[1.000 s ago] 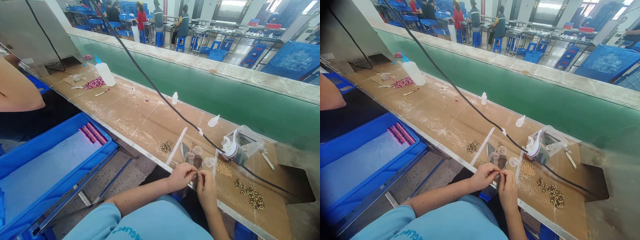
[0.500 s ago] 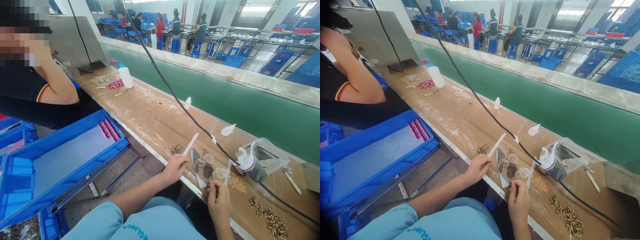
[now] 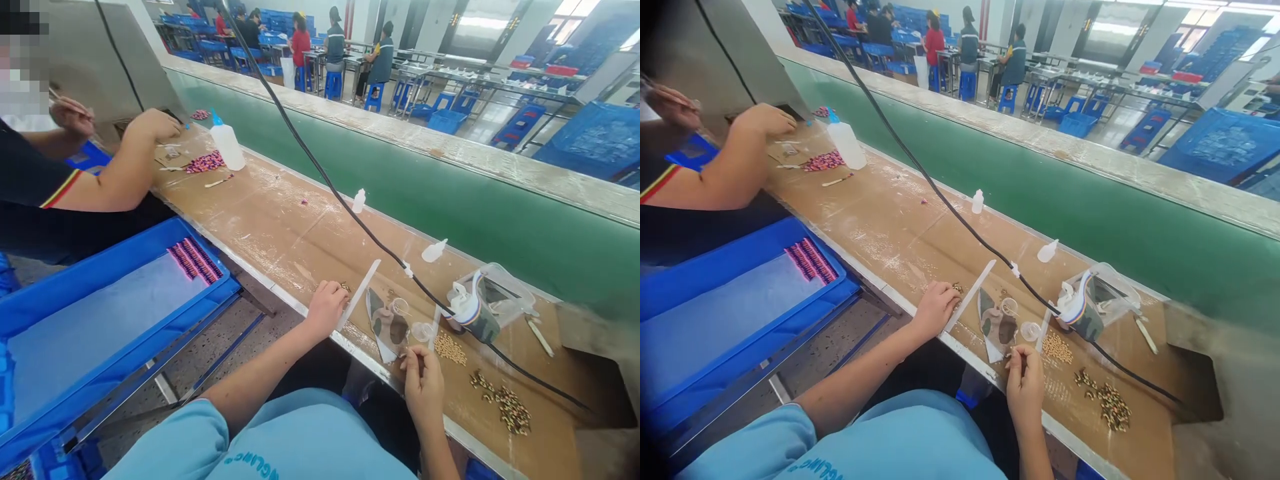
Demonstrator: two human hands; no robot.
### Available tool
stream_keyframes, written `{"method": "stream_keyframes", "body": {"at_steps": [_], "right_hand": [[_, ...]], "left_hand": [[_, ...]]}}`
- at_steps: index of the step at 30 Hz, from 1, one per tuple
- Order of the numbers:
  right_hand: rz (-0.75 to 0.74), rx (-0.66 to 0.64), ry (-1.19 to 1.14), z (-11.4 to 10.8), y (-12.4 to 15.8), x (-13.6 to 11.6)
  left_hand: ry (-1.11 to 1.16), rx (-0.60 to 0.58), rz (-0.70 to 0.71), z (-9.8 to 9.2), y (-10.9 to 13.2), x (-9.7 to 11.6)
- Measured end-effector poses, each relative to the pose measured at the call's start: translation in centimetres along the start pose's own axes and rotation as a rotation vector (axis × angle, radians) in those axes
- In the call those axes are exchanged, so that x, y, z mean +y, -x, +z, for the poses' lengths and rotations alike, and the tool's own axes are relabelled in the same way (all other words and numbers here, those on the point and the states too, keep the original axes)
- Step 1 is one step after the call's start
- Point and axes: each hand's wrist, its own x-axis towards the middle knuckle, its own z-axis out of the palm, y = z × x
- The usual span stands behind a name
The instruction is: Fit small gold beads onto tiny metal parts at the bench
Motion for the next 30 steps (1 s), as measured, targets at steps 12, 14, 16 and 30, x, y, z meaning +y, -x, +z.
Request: {"method": "stream_keyframes", "body": {"at_steps": [12,14,16,30], "right_hand": [[0.255,-0.123,-0.315,-1.6,-1.3,-1.0],[0.228,-0.111,-0.252,-2.1,-1.4,-0.9],[0.17,-0.1,-0.156,-2.6,-1.6,-0.6],[-0.482,-0.127,0.72,-6.2,-6.5,-0.3]], "left_hand": [[1.422,-0.414,-0.602,2.9,1.2,7.9],[1.54,-0.459,-0.686,3.5,1.3,8.5],[1.588,-0.476,-0.723,3.7,1.3,8.6],[1.565,-0.535,-0.644,3.2,1.4,8.0]]}}
